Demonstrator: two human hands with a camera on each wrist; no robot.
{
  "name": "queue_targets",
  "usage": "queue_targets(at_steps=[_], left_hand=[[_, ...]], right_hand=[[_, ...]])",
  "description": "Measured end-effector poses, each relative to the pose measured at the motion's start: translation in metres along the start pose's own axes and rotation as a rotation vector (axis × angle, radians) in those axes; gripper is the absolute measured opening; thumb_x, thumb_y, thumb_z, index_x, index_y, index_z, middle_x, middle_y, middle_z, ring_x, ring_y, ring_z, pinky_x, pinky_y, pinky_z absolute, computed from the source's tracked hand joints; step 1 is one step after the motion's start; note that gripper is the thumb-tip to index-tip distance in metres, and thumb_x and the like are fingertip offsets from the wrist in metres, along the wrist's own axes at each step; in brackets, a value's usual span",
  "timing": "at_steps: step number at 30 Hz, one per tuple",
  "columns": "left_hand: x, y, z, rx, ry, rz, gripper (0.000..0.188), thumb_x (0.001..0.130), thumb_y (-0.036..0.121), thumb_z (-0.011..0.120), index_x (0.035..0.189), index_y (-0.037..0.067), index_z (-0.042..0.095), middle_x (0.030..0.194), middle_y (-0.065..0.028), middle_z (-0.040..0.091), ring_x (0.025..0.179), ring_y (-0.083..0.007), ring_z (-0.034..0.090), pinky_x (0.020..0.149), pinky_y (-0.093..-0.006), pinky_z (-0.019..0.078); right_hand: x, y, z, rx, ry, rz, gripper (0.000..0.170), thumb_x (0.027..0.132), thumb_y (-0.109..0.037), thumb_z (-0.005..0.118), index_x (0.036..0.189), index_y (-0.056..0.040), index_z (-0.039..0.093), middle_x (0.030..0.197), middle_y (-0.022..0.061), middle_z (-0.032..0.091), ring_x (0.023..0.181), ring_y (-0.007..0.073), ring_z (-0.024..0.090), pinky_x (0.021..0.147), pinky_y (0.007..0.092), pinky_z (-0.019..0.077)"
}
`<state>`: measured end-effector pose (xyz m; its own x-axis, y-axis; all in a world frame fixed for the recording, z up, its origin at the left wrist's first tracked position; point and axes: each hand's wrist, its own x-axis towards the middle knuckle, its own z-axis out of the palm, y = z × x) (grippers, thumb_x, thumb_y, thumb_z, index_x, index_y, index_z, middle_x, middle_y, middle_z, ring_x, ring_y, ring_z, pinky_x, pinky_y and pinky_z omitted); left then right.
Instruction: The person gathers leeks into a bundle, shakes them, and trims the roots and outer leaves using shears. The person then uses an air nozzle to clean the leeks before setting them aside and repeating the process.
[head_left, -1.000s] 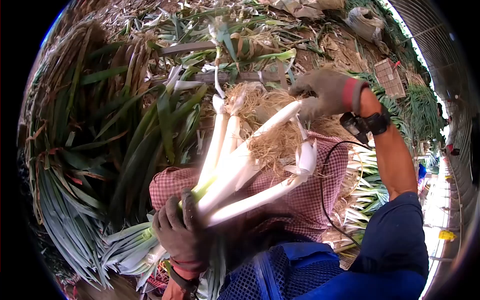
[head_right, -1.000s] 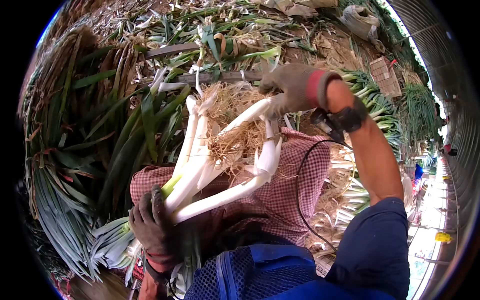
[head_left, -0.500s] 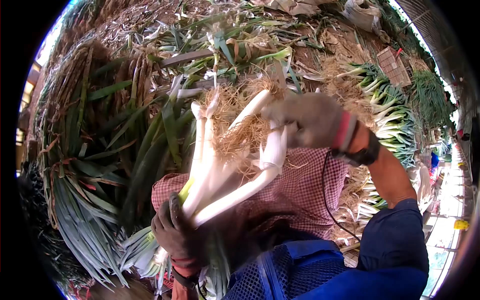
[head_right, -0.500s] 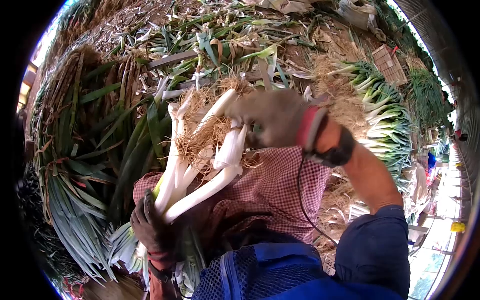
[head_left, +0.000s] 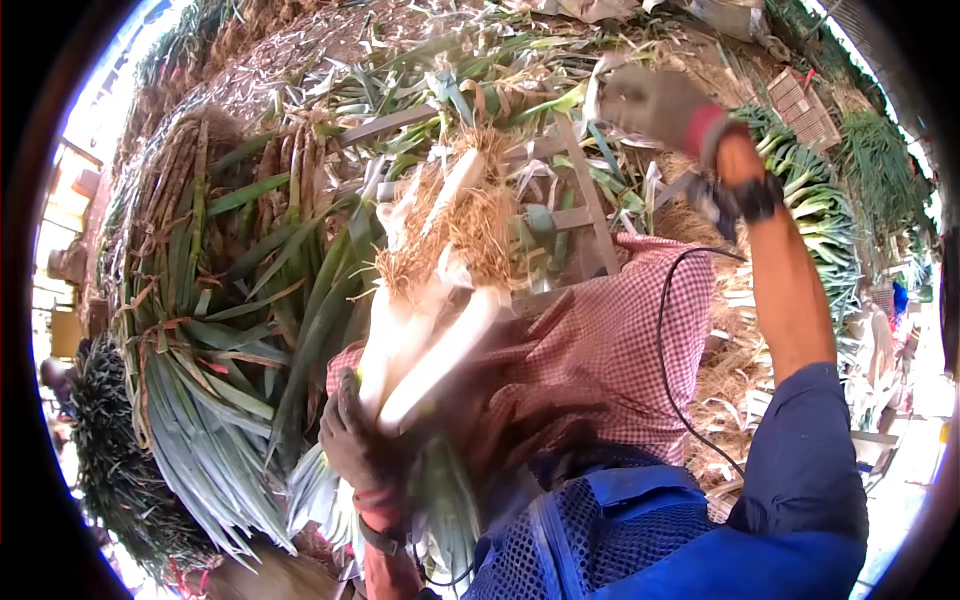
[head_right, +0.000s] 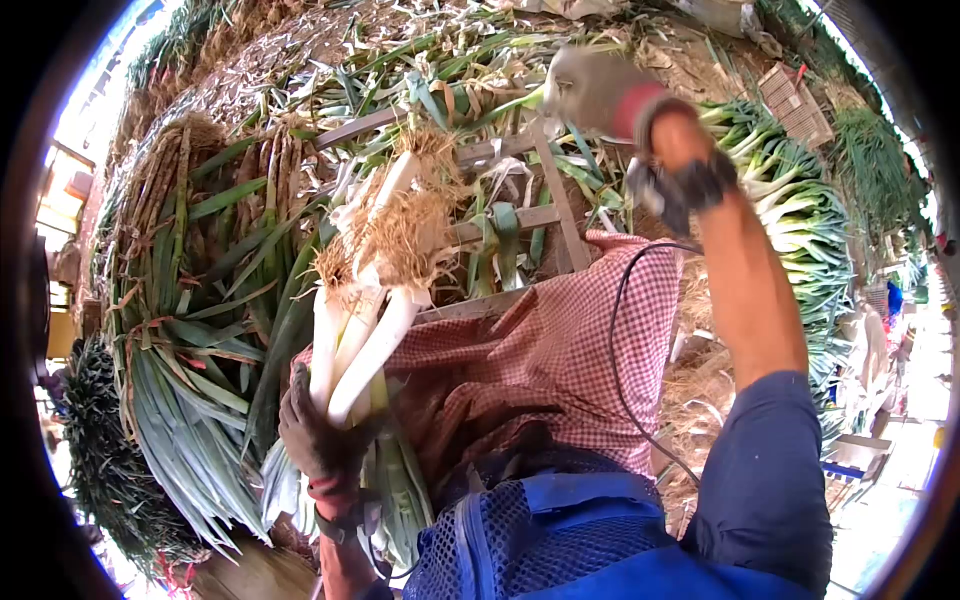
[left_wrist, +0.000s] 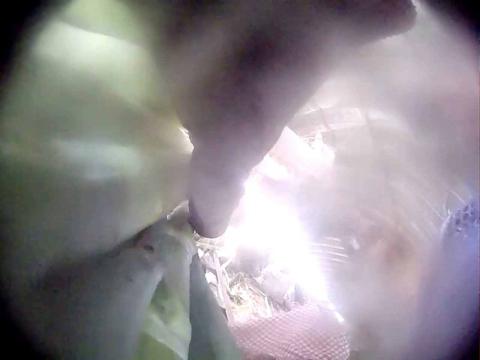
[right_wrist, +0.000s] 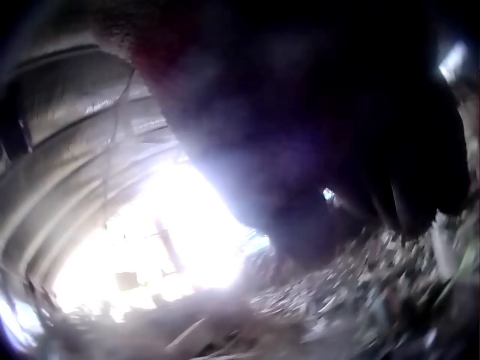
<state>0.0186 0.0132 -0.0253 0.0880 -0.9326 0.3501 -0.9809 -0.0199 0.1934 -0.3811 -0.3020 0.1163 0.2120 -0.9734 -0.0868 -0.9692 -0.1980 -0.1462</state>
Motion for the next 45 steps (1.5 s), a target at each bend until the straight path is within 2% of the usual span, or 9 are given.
queue_targets(at_steps=[4,8,10,15,19,34,37,41,45], left_hand=[[0.004,0.003,-0.005,-0.107,-0.080,-0.109,0.121,0.057,0.047,0.104,0.155,0.003,0.048,0.139,-0.0242,0.063,0.123,-0.0467,0.062,0.105,-0.0540,0.0514],[0.017,0.010,-0.009,-0.303,-0.097,-0.305,0.090,0.080,0.036,0.096,0.152,0.002,0.054,0.132,-0.0193,0.070,0.120,-0.0321,0.069,0.105,-0.0436,0.0535],[0.019,0.015,-0.006,-0.417,-0.049,-0.337,0.080,0.087,0.040,0.091,0.150,0.002,0.057,0.125,-0.0161,0.074,0.112,-0.0277,0.072,0.099,-0.0410,0.0561],[0.030,0.014,-0.014,-0.238,-0.113,-0.333,0.075,0.092,0.048,0.085,0.148,0.005,0.059,0.124,-0.0152,0.074,0.111,-0.0264,0.072,0.096,-0.0405,0.0570],[0.044,0.019,-0.019,-0.321,-0.147,-0.376,0.072,0.097,0.048,0.081,0.149,0.005,0.057,0.120,-0.0132,0.074,0.106,-0.0223,0.071,0.093,-0.0379,0.0572],[0.055,-0.001,-0.018,-0.794,-0.287,-0.369,0.082,0.101,0.039,0.075,0.166,0.010,0.034,0.119,-0.0117,0.074,0.100,-0.0233,0.073,0.087,-0.0358,0.0601],[0.039,0.001,-0.028,-1.139,-0.456,-0.301,0.110,0.091,0.024,0.090,0.171,0.005,0.017,0.165,-0.0130,0.043,0.143,-0.0275,0.051,0.118,-0.0377,0.0463],[0.023,0.029,-0.024,-0.299,-0.168,-0.148,0.151,0.061,0.024,0.106,0.171,0.001,0.005,0.167,-0.0213,0.037,0.152,-0.0365,0.042,0.127,-0.0432,0.0366],[0.029,0.015,-0.017,-0.469,-0.206,-0.333,0.143,0.057,0.025,0.105,0.168,0.001,0.018,0.151,-0.0184,0.054,0.136,-0.0327,0.057,0.114,-0.0421,0.0506]], right_hand=[[-0.079,-0.068,0.074,0.452,-0.655,-0.295,0.040,0.105,-0.037,0.069,0.126,-0.0027,0.071,0.112,0.0109,0.078,0.103,0.0230,0.074,0.105,0.0448,0.0574],[-0.106,-0.112,0.199,0.550,-0.539,-0.382,0.050,0.106,-0.025,0.071,0.147,0.0003,0.059,0.112,0.0115,0.079,0.100,0.0251,0.076,0.092,0.0438,0.0624],[-0.103,-0.142,0.232,1.443,-0.778,-0.211,0.054,0.103,-0.021,0.076,0.149,-0.0004,0.055,0.105,0.0124,0.078,0.084,0.0201,0.075,0.073,0.0362,0.0626],[-0.109,-0.178,0.261,2.129,-0.655,-0.083,0.056,0.096,-0.019,0.084,0.144,-0.0040,0.060,0.106,0.0095,0.077,0.082,0.0165,0.071,0.070,0.0306,0.0577],[-0.127,-0.167,0.210,1.990,-0.728,-0.134,0.043,0.096,-0.023,0.084,0.131,-0.0027,0.070,0.111,0.0044,0.077,0.104,0.0191,0.071,0.099,0.0353,0.0551],[-0.132,-0.226,0.169,1.505,-0.385,-0.434,0.074,0.104,-0.055,0.067,0.145,0.0050,0.055,0.129,0.0268,0.070,0.118,0.0402,0.070,0.111,0.0459,0.0525],[-0.125,-0.248,0.184,1.263,-0.248,-0.312,0.096,0.100,-0.066,0.065,0.145,0.0148,0.039,0.125,0.0335,0.068,0.112,0.0463,0.071,0.102,0.0501,0.0549],[-0.130,-0.250,0.163,1.058,-0.286,-0.267,0.102,0.098,-0.069,0.065,0.146,0.0167,0.035,0.113,0.0300,0.073,0.103,0.0466,0.075,0.095,0.0502,0.0578],[-0.118,-0.241,0.145,0.804,-0.397,-0.432,0.092,0.099,-0.065,0.067,0.147,0.0093,0.043,0.109,0.0257,0.075,0.101,0.0438,0.076,0.092,0.0492,0.0593]])
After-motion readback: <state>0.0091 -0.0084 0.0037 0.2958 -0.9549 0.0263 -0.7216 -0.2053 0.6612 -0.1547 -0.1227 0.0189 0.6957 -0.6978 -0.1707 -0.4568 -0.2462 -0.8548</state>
